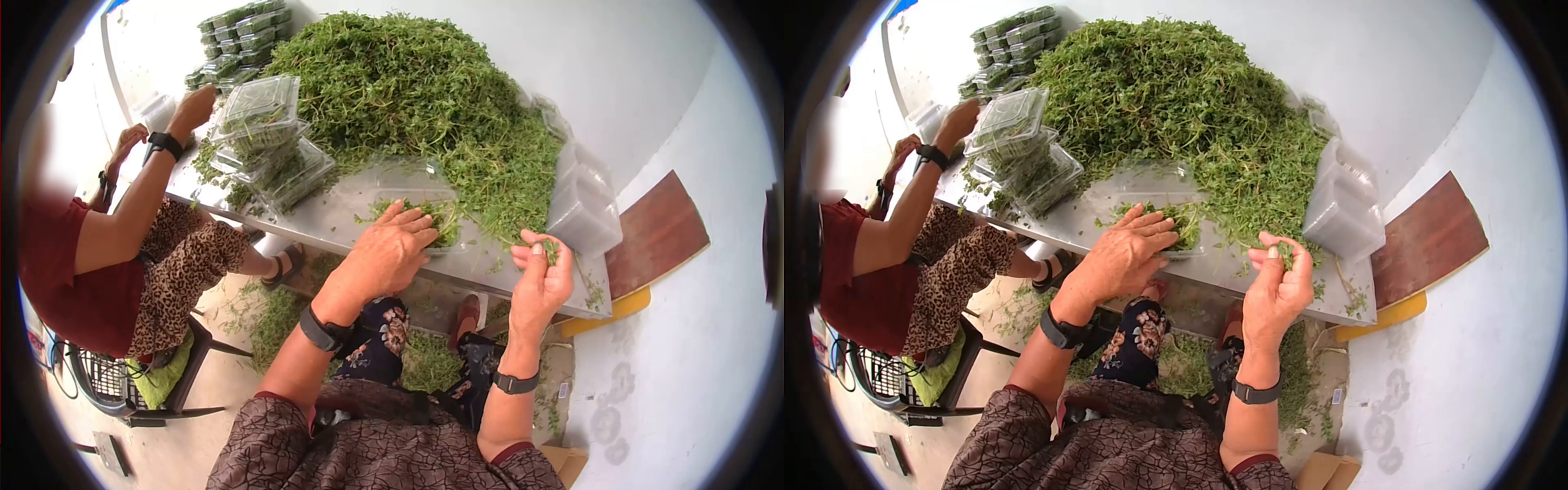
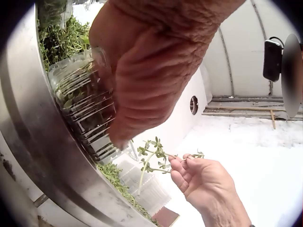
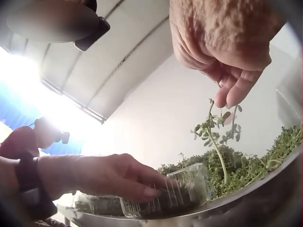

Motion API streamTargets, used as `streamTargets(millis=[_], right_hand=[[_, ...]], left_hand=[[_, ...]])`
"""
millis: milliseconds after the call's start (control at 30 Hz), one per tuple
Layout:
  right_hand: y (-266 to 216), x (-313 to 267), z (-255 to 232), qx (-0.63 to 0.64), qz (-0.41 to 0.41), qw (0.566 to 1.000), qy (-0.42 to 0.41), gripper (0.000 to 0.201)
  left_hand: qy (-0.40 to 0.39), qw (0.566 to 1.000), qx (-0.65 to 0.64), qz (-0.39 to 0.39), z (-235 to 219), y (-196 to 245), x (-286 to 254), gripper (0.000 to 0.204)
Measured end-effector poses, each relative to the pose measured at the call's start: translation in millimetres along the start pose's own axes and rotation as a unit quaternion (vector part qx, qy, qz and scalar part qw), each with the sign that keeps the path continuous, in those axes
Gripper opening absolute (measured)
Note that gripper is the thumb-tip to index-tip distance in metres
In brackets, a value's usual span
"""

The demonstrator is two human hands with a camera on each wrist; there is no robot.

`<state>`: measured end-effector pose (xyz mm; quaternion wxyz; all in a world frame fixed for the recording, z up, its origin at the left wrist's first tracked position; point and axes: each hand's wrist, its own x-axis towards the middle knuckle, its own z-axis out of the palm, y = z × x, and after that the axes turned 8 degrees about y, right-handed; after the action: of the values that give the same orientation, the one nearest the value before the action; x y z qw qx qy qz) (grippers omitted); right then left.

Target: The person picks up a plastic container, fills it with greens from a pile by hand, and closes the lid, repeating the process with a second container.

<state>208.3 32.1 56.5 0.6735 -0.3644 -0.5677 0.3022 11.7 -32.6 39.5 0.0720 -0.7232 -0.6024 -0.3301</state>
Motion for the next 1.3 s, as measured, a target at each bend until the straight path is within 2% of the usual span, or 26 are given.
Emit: streamTargets(millis=[133,200,233,300,400,500,567,667,733,833,900,967,1033,1100,1133,1200,1300], right_hand=[[-6.9,-2.6,0.5,0.031,0.018,0.999,-0.007,0.012],[-11.8,-6.0,-2.7,0.048,0.030,0.998,-0.034,0.012],[-14.0,-7.5,-4.5,0.047,0.031,0.998,-0.033,0.012],[-18.3,-11.3,-7.9,0.079,0.036,0.994,-0.069,0.012],[-29.6,-17.1,-9.8,0.117,0.070,0.985,-0.102,0.011],[-39.7,-24.9,-12.1,0.130,0.064,0.979,-0.144,0.011],[-40.9,-27.8,-13.8,0.132,0.061,0.976,-0.161,0.010],[-41.2,-32.2,-16.5,0.117,0.065,0.975,-0.179,0.011],[-37.7,-34.7,-18.1,0.117,0.077,0.968,-0.207,0.010],[-34.8,-44.6,-24.3,0.076,0.094,0.958,-0.262,0.011],[-29.7,-47.3,-25.8,0.028,0.085,0.951,-0.296,0.015],[-29.4,-49.5,-23.8,-0.086,-0.075,0.939,-0.325,0.018],[-25.9,-51.6,-22.0,-0.073,-0.068,0.941,-0.323,0.021],[-22.8,-53.7,-22.0,-0.120,-0.126,0.920,-0.352,0.023],[-23.4,-53.0,-21.1,-0.120,-0.126,0.919,-0.354,0.023],[-22.6,-48.8,-14.8,-0.158,-0.234,0.888,-0.363,0.025],[-16.5,-52.1,-13.0,-0.160,-0.242,0.888,-0.358,0.024]], left_hand=[[0.038,0.999,-0.015,0.013,-8.0,0.2,1.7,0.044],[0.113,0.993,-0.017,0.025,-14.0,5.5,1.7,0.050],[0.112,0.993,-0.018,0.026,-17.6,9.4,1.6,0.050],[0.165,0.983,-0.061,0.055,-25.4,19.2,0.7,0.052],[0.142,0.980,-0.107,0.084,-32.7,38.8,0.6,0.054],[0.114,0.980,-0.134,0.096,-25.5,47.7,-5.1,0.056],[0.137,0.979,-0.112,0.105,-24.1,52.2,-8.8,0.051],[0.116,0.984,-0.120,0.065,-20.3,54.5,-18.1,0.040],[0.111,0.981,-0.152,0.036,-16.7,54.9,-23.6,0.026],[0.098,0.982,-0.163,-0.012,-16.8,61.3,-34.7,0.017],[0.097,0.982,-0.160,-0.010,-17.2,60.8,-38.8,0.016],[0.096,0.983,-0.158,-0.008,-16.1,60.5,-43.4,0.015],[0.076,0.987,-0.144,-0.015,-14.6,59.8,-47.3,0.012],[0.061,0.988,-0.140,-0.020,-17.8,59.4,-50.5,0.010],[0.045,0.989,-0.137,-0.024,-19.1,59.2,-52.0,0.010],[0.048,0.988,-0.147,-0.022,-18.5,55.2,-51.1,0.011],[0.058,0.984,-0.168,-0.021,-14.8,54.2,-53.5,0.013]])
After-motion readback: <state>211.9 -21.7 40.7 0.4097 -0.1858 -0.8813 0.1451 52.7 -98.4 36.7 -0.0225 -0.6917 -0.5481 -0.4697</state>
